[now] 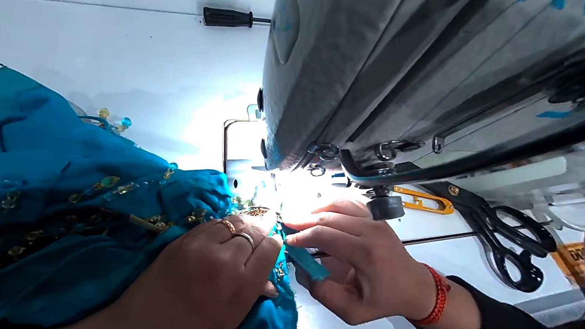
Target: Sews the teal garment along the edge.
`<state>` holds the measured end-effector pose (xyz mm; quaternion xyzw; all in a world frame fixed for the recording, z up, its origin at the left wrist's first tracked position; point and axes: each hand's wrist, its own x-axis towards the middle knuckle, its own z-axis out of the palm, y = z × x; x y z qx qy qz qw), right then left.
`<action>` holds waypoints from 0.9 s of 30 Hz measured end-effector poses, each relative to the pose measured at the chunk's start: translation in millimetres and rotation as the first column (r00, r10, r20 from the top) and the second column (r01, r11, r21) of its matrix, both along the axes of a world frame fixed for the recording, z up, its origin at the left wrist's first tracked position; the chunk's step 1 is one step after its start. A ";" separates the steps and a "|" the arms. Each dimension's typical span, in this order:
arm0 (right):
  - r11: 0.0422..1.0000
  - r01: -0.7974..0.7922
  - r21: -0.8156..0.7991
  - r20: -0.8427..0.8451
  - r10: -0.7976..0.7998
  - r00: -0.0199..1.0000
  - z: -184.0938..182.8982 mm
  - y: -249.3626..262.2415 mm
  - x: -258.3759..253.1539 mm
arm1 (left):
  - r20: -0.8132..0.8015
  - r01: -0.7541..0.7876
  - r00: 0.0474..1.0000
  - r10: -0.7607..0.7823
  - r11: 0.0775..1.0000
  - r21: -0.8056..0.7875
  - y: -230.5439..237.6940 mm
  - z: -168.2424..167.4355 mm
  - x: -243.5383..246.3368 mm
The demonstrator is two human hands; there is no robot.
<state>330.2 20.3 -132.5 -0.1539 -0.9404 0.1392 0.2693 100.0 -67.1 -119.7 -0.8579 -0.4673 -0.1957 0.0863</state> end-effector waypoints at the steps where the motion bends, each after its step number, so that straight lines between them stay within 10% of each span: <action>1: 1.000 -0.007 0.002 0.007 0.007 1.000 1.0 0.1 0.7 | 0.015 0.004 1.000 -0.004 1.000 -0.007 0.4 1.5 -0.3; 27: 0.995 -0.035 0.097 0.011 0.034 0.999 -2.7 3.0 0.7 | -0.084 0.045 0.996 -0.042 0.998 0.038 2.9 -4.0 -1.5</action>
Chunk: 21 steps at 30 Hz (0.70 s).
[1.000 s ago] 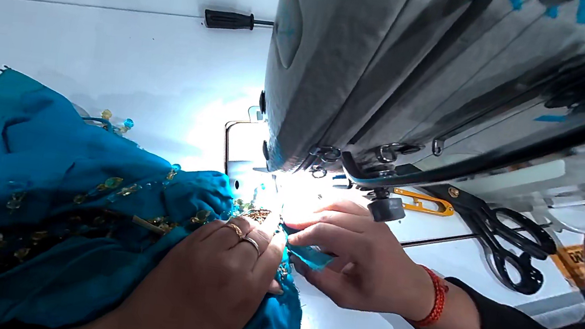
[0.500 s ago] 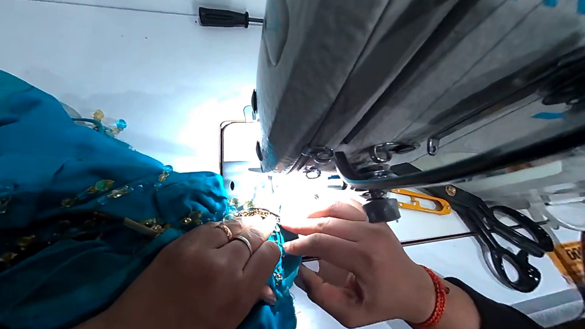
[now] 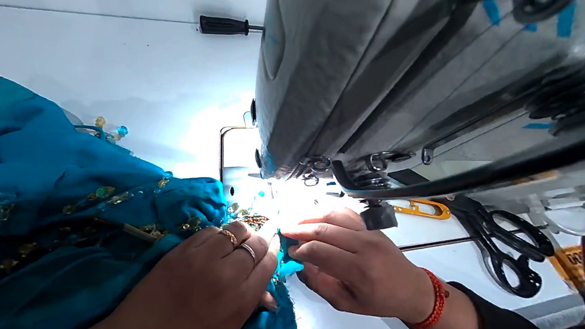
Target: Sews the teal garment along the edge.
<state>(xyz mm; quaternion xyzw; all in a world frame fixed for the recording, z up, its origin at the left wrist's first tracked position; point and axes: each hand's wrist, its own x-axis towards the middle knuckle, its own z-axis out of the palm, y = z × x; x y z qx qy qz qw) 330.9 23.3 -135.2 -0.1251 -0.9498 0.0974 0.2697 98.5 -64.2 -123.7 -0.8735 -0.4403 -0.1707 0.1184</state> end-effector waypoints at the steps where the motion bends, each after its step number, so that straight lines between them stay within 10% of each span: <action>1: 1.000 0.013 -0.012 -0.013 -0.013 1.000 0.5 -0.2 -0.4 | 0.004 0.000 1.000 0.000 1.000 0.001 0.0 -0.1 0.0; 9: 0.990 0.076 -0.118 -0.064 -0.084 0.994 4.2 -0.1 -2.3 | 0.026 -0.001 1.000 0.001 1.000 0.004 0.5 -1.6 0.3; 21: 0.986 -0.033 0.165 0.063 0.023 0.998 4.7 -5.2 -4.7 | 0.052 -0.007 0.999 0.008 1.000 -0.013 0.6 1.9 1.4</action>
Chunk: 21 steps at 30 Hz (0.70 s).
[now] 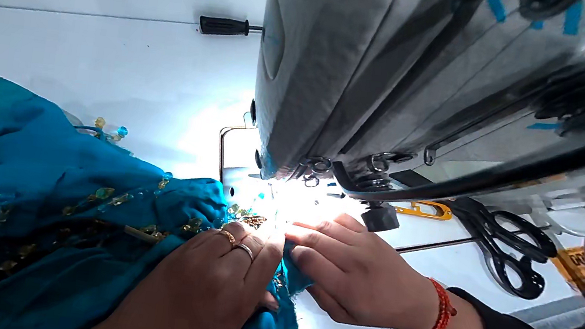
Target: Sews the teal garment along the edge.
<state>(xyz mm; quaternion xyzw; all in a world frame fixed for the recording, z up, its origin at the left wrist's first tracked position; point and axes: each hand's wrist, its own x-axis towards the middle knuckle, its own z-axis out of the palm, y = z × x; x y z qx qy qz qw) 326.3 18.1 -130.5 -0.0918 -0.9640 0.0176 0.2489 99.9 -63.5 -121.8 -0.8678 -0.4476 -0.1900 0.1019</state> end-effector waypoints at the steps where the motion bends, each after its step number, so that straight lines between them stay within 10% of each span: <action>1: 1.000 -0.001 0.009 0.004 0.001 1.000 0.3 -0.6 0.0 | -0.006 0.004 1.000 -0.004 1.000 -0.005 -0.2 -0.1 -0.3; 21: 0.998 0.063 0.007 0.028 -0.063 0.998 -0.5 21.7 -7.8 | 0.042 -0.146 0.988 0.146 0.989 -0.008 22.2 -7.1 10.6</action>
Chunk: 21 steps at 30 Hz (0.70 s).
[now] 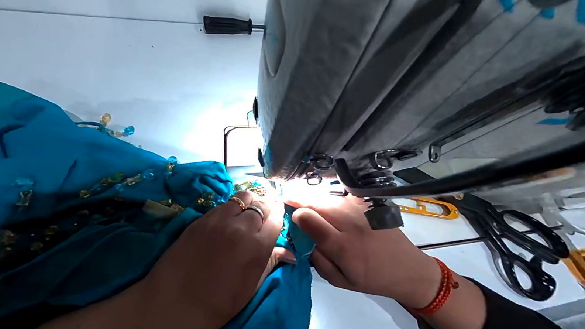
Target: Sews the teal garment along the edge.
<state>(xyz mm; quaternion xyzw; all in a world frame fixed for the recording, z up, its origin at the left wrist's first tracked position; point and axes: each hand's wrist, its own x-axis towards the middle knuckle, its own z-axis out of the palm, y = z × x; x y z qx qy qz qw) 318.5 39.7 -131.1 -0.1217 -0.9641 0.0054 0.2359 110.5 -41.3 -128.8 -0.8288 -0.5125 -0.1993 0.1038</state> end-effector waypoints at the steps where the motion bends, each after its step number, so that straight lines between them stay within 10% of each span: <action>1: 1.000 -0.001 0.003 0.003 0.001 1.000 0.2 1.3 0.1 | -0.008 -0.009 1.000 0.009 1.000 -0.009 1.2 0.6 0.5; 21: 0.999 0.038 -0.004 0.005 -0.038 0.999 -2.3 -1.8 1.0 | -0.027 -0.014 1.000 0.014 1.000 0.003 2.8 1.8 -0.4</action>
